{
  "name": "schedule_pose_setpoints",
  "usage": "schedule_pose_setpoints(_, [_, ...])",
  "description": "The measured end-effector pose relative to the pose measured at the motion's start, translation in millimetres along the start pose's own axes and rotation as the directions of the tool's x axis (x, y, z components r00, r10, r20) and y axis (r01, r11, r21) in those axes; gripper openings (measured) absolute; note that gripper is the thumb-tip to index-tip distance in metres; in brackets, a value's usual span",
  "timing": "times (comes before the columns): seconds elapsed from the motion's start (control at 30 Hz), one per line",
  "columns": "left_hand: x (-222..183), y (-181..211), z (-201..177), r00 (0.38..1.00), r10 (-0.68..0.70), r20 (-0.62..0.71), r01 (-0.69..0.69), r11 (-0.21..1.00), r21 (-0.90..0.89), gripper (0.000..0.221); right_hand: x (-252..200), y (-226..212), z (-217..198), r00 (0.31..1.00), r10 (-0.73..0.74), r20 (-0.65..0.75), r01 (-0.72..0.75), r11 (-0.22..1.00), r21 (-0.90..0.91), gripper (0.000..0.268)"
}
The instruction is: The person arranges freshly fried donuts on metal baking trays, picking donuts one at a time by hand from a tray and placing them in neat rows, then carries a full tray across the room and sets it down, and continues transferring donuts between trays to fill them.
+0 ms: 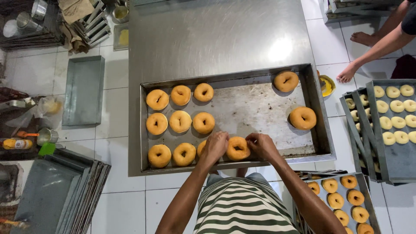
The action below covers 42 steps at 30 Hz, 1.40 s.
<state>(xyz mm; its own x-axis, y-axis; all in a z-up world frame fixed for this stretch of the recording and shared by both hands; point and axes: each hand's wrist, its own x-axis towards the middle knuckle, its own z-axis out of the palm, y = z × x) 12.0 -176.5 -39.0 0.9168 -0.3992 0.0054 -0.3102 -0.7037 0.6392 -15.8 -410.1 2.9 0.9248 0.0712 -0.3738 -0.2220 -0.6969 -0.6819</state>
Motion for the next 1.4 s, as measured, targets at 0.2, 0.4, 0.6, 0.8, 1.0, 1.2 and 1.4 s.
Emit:
schedule_pose_setpoints(0.2, [-2.3,0.5,-0.6,1.000,-0.006,0.025,0.005,0.999,0.032,0.011,-1.9,-0.5,1.8,1.000,-0.015,0.000,0.015,1.000,-0.012,0.023])
schedule_pose_setpoints(0.4, [-7.1,17.0,-23.5,0.999,0.018,-0.034,-0.019,1.000,-0.010,0.013,8.4,41.4,-12.6,0.987,-0.043,-0.154,0.039,0.999,-0.028,0.024])
schedule_pose_setpoints(0.6, [-9.5,24.7,-35.9,0.997,0.003,-0.079,-0.005,1.000,-0.027,0.017,7.6,81.8,-81.7,0.745,-0.350,-0.568,0.100,0.900,-0.424,0.024])
schedule_pose_setpoints(0.8, [-11.0,26.5,-37.3,0.998,-0.033,-0.049,0.033,0.999,-0.001,0.019,0.3,96.8,-117.7,0.735,-0.293,-0.612,-0.065,0.867,-0.494,0.025])
schedule_pose_setpoints(1.0, [-12.7,25.3,-37.3,0.997,-0.030,-0.065,0.029,0.999,-0.017,0.017,1.9,109.3,-115.7,0.761,-0.225,-0.609,-0.137,0.861,-0.490,0.018])
schedule_pose_setpoints(1.2, [-11.5,25.3,-36.5,0.997,-0.044,-0.061,0.044,0.999,0.007,0.017,5.3,105.4,-107.6,0.784,-0.256,-0.566,-0.151,0.805,-0.574,0.022])
schedule_pose_setpoints(1.4, [-12.2,18.6,-27.8,0.997,-0.041,-0.069,0.041,0.999,-0.002,0.017,8.3,94.5,-100.1,0.795,-0.245,-0.554,-0.139,0.816,-0.561,0.022])
